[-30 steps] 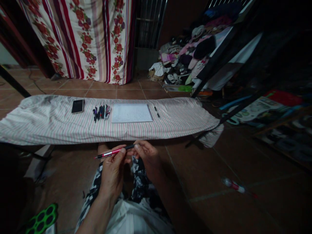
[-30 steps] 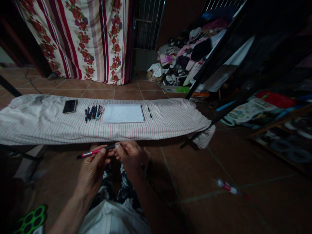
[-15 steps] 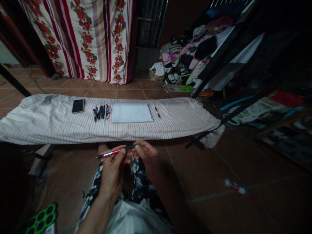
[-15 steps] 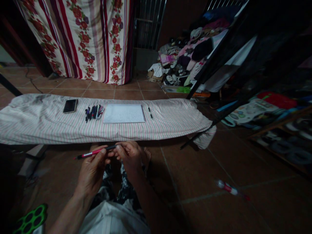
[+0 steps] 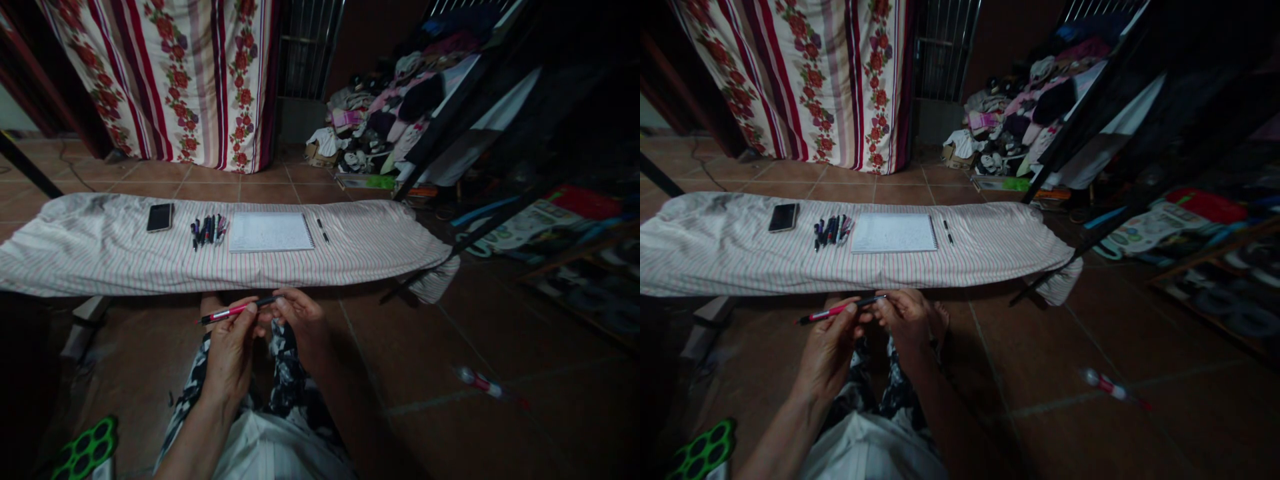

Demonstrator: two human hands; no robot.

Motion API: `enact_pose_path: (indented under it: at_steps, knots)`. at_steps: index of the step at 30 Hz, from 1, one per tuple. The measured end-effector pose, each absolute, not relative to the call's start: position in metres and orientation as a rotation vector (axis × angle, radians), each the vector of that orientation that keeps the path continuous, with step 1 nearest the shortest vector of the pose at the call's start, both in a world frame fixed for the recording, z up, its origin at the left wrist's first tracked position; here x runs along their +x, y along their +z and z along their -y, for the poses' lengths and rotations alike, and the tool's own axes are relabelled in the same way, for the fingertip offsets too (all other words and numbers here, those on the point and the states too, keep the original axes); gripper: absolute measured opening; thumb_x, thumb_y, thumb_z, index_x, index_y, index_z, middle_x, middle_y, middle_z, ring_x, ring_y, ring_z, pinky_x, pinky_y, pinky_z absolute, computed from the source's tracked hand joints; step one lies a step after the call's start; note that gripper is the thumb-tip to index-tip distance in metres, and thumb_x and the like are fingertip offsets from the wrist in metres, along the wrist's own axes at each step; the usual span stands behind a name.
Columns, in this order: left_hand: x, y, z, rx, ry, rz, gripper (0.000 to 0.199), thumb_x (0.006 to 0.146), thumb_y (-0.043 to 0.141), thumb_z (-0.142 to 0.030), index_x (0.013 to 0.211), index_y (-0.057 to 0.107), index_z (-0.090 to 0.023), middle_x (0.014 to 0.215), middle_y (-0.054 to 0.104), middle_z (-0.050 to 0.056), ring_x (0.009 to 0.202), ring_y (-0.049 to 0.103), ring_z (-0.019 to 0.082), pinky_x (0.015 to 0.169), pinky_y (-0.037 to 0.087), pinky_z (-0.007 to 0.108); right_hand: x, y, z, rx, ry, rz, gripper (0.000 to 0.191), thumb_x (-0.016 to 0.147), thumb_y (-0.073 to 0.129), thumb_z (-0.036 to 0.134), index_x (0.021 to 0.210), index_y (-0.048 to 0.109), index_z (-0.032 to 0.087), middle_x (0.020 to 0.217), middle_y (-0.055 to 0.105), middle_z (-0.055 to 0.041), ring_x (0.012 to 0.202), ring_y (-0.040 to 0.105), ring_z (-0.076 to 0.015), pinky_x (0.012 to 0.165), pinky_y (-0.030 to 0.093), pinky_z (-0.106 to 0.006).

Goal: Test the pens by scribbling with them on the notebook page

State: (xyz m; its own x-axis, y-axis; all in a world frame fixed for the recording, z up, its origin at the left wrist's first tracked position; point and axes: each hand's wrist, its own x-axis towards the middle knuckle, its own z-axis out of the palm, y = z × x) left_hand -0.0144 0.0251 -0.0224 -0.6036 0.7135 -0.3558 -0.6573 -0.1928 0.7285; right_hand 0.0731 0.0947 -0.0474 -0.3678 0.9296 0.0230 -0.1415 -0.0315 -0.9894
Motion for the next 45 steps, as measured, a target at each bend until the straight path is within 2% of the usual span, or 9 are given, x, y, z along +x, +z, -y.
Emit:
enact_pose_path:
  at_steps: [8,16,20,24,29,32,40,45]
  knots:
    - [-0.014,-0.023,-0.023,0.109,1.893,-1.164,0.042,0.049,0.084,-0.026,0.083,0.065,-0.010,0.065,0.069,0.005,0.057,0.063,0.012,0.045,0.044,0.014,0.072,-0.039,-0.092,-0.856,1.658,1.328,0.019,0.072,0.065,0.033,0.083,0.064,0.017,0.070,0.066,-0.0019,0.060,0.061,-0.0133,0.052,0.047,-0.023]
    - [-0.013,-0.030,-0.024,0.248,1.932,-1.207,0.035,0.057,0.080,-0.028,0.084,0.066,-0.012,0.064,0.069,0.004,0.055,0.061,0.012,0.048,0.045,0.017,0.072,-0.035,-0.092,-0.889,1.736,1.254,0.022,0.071,0.066,0.034,0.081,0.063,0.015,0.064,0.065,-0.0013,0.057,0.058,-0.0113,0.054,0.044,-0.023]
    - [-0.012,-0.027,-0.025,0.175,1.903,-1.154,0.036,0.055,0.082,-0.028,0.082,0.065,-0.012,0.064,0.069,0.004,0.057,0.062,0.013,0.046,0.043,0.016,0.071,-0.037,-0.093,-0.884,1.740,1.226,0.023,0.068,0.068,0.034,0.080,0.064,0.015,0.066,0.065,-0.0015,0.056,0.057,-0.0110,0.052,0.044,-0.022]
    - [-0.011,-0.025,-0.026,0.181,1.912,-1.154,0.039,0.052,0.083,-0.029,0.082,0.066,-0.012,0.061,0.068,0.002,0.051,0.060,0.011,0.047,0.044,0.017,0.072,-0.038,-0.094,-0.911,1.689,1.247,0.023,0.067,0.069,0.035,0.078,0.066,0.015,0.065,0.064,-0.0023,0.056,0.057,-0.0115,0.052,0.045,-0.023]
    - [-0.012,-0.024,-0.027,0.140,1.923,-1.128,0.039,0.052,0.083,-0.025,0.084,0.065,-0.011,0.067,0.070,0.004,0.054,0.062,0.011,0.045,0.045,0.015,0.072,-0.035,-0.093,-0.899,1.729,1.195,0.028,0.069,0.069,0.036,0.088,0.066,0.015,0.069,0.065,-0.0029,0.058,0.059,-0.0114,0.052,0.046,-0.022]
    - [-0.014,-0.023,-0.027,0.066,1.900,-1.083,0.036,0.056,0.081,-0.020,0.085,0.065,-0.010,0.074,0.072,0.007,0.058,0.065,0.012,0.043,0.046,0.014,0.072,-0.032,-0.092,-0.861,1.769,1.160,0.032,0.069,0.069,0.033,0.095,0.065,0.016,0.073,0.066,-0.0028,0.060,0.059,-0.0110,0.052,0.045,-0.021]
    - [-0.013,-0.015,-0.026,0.001,1.860,-1.038,0.017,0.069,0.071,-0.010,0.084,0.064,-0.008,0.073,0.072,0.008,0.056,0.066,0.011,0.042,0.047,0.012,0.069,-0.034,-0.093,-0.895,1.708,1.169,0.021,0.067,0.069,0.032,0.080,0.067,0.015,0.069,0.065,-0.0025,0.059,0.059,-0.0116,0.051,0.045,-0.021]
    - [-0.012,-0.013,-0.025,-0.041,1.853,-1.029,0.009,0.075,0.064,-0.006,0.083,0.064,-0.008,0.073,0.072,0.008,0.056,0.067,0.011,0.042,0.048,0.011,0.070,-0.035,-0.092,-0.881,1.650,1.238,0.023,0.068,0.068,0.033,0.084,0.068,0.017,0.074,0.067,-0.0036,0.061,0.061,-0.0134,0.052,0.048,-0.023]
